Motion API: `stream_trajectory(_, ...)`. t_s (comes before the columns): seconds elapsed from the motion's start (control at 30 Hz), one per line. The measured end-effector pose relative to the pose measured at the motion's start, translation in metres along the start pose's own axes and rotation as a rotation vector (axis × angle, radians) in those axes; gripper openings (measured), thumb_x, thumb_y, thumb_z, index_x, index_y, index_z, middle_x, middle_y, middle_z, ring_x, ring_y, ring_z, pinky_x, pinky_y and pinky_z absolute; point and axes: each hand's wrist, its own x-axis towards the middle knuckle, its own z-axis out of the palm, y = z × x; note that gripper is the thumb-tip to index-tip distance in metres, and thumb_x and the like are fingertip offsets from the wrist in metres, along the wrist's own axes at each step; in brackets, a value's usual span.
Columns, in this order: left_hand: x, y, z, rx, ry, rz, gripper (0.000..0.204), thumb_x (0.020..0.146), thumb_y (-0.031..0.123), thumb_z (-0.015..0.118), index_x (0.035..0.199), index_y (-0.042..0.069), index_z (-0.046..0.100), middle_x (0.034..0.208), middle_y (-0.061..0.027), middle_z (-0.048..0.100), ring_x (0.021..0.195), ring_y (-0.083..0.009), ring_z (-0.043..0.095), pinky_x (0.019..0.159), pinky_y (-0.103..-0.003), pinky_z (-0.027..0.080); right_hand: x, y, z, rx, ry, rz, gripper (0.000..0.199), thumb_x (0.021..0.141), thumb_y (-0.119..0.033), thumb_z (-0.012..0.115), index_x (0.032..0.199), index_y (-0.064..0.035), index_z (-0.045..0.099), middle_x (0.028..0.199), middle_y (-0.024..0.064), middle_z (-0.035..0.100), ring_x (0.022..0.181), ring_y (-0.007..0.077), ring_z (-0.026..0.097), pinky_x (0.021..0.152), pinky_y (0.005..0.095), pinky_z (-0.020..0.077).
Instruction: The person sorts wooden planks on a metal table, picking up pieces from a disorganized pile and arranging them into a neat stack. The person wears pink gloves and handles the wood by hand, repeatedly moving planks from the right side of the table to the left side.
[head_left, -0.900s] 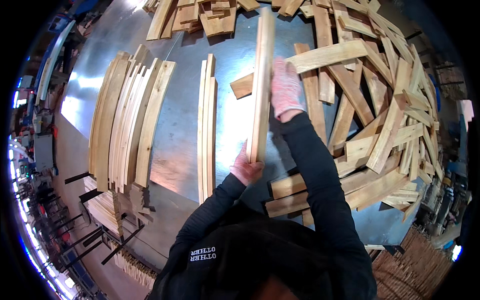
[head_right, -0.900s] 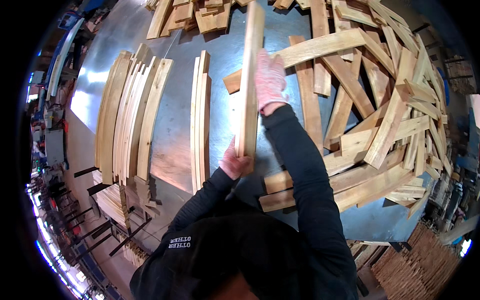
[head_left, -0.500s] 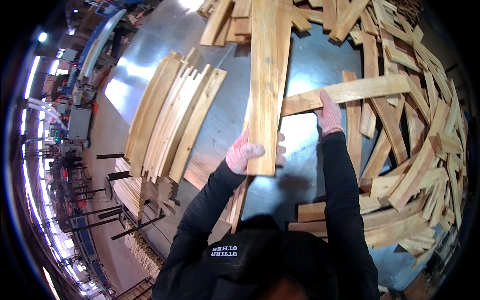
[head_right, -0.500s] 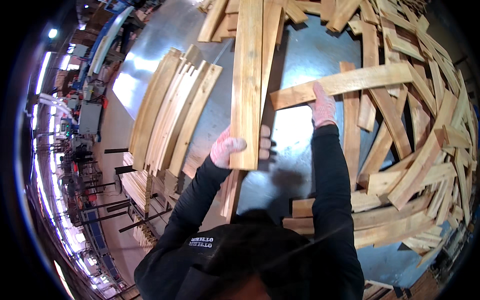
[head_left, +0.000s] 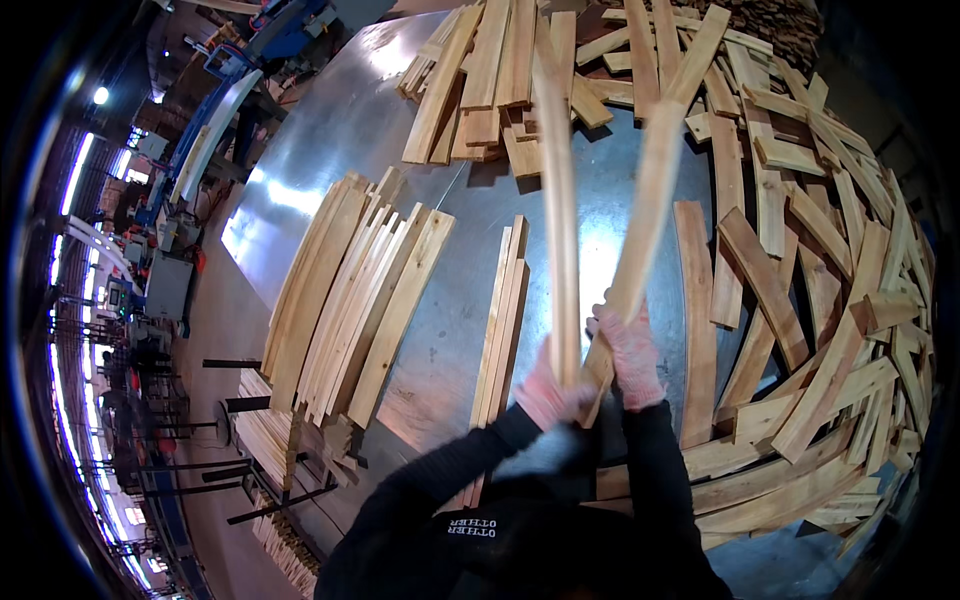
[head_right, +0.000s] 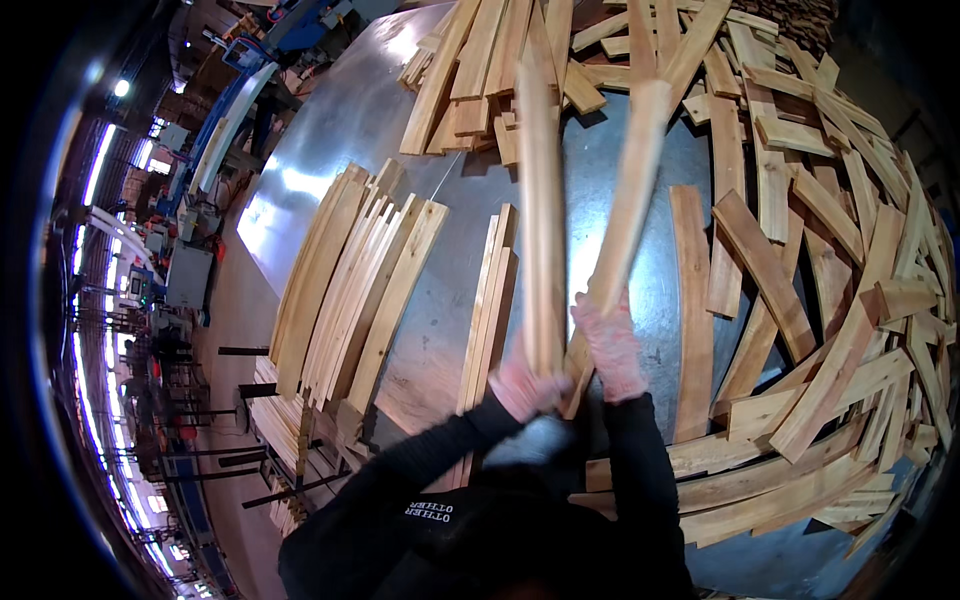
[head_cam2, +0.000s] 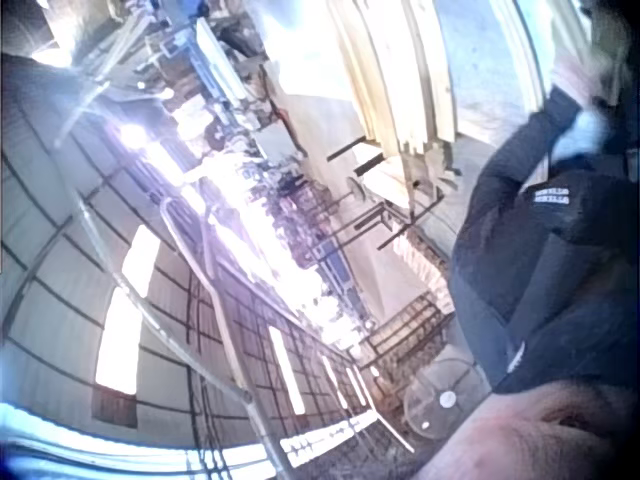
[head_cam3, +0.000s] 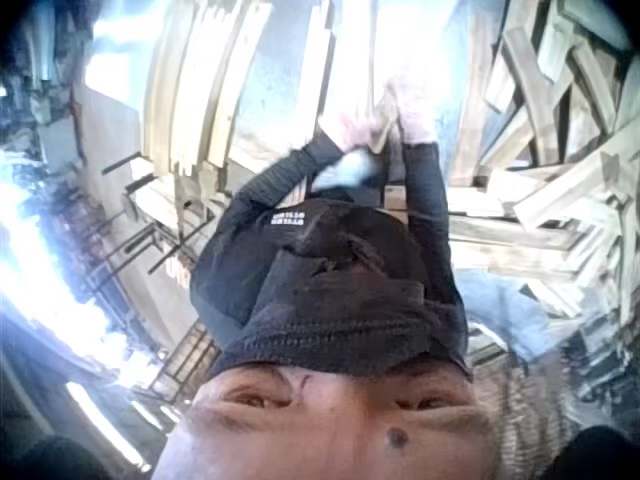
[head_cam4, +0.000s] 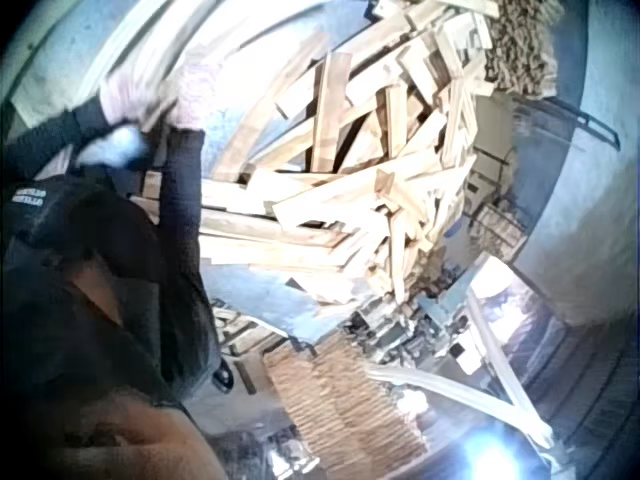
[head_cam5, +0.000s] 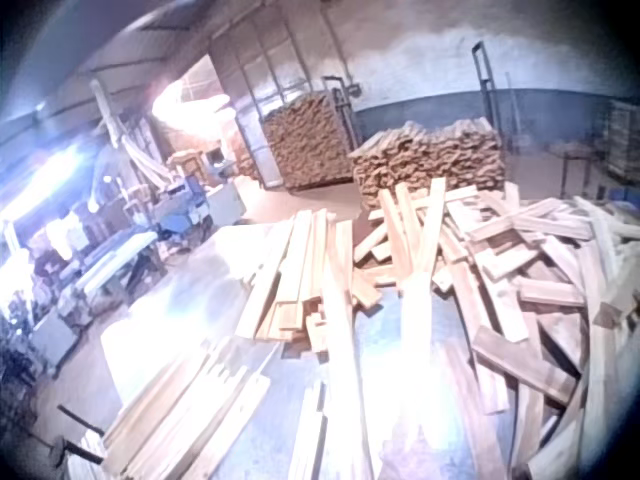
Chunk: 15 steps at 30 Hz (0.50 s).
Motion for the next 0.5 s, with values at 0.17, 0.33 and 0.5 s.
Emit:
stream_trajectory(0.17, -0.039, -0.013, 0.018, -0.196, -0.085, 0.078, 0.078, 0.095, 0.025, 0.061, 0.153, -0.001, 0.015, 0.140, -0.0127, 0.039, 0.118, -0.0212, 0.049, 0.101, -0.035, 0.044, -0.003, 0.005, -0.005, 0.020, -0.244, 0.034, 0.097, 0.080, -0.015, 0.079, 0.156, -0.0040, 0.019, 0.135, 0.0148, 0.054, 0.120, 0.0212, 0.055, 0.099, 0.0328, 0.0478)
stream_trajectory(0.33, 0.035, 0.035, -0.038, 0.007, 0.144, 0.186, 0.044, 0.097, 0.023, 0.056, 0.132, -0.002, 0.047, 0.107, -0.0108, 0.063, 0.097, -0.0214, 0.062, 0.087, -0.035, 0.051, -0.020, 0.024, -0.036, 0.309, -0.224, 0.171, 0.070, 0.084, -0.015, 0.072, 0.144, -0.0035, 0.038, 0.112, 0.0135, 0.062, 0.098, 0.0239, 0.065, 0.085, 0.0371, 0.0560)
stream_trajectory(0.5, 0.226, 0.104, -0.149, 1.442, 0.443, 0.069, 0.076, 0.087, 0.047, 0.069, 0.145, 0.008, 0.040, 0.124, -0.0134, 0.058, 0.108, -0.0272, 0.063, 0.081, -0.042, 0.057, -0.032, 0.013, -0.030, 0.178, -0.107, 0.082, 0.058, 0.089, -0.019, 0.065, 0.137, 0.0011, 0.039, 0.105, 0.0156, 0.063, 0.091, 0.0279, 0.068, 0.080, 0.0379, 0.0574)
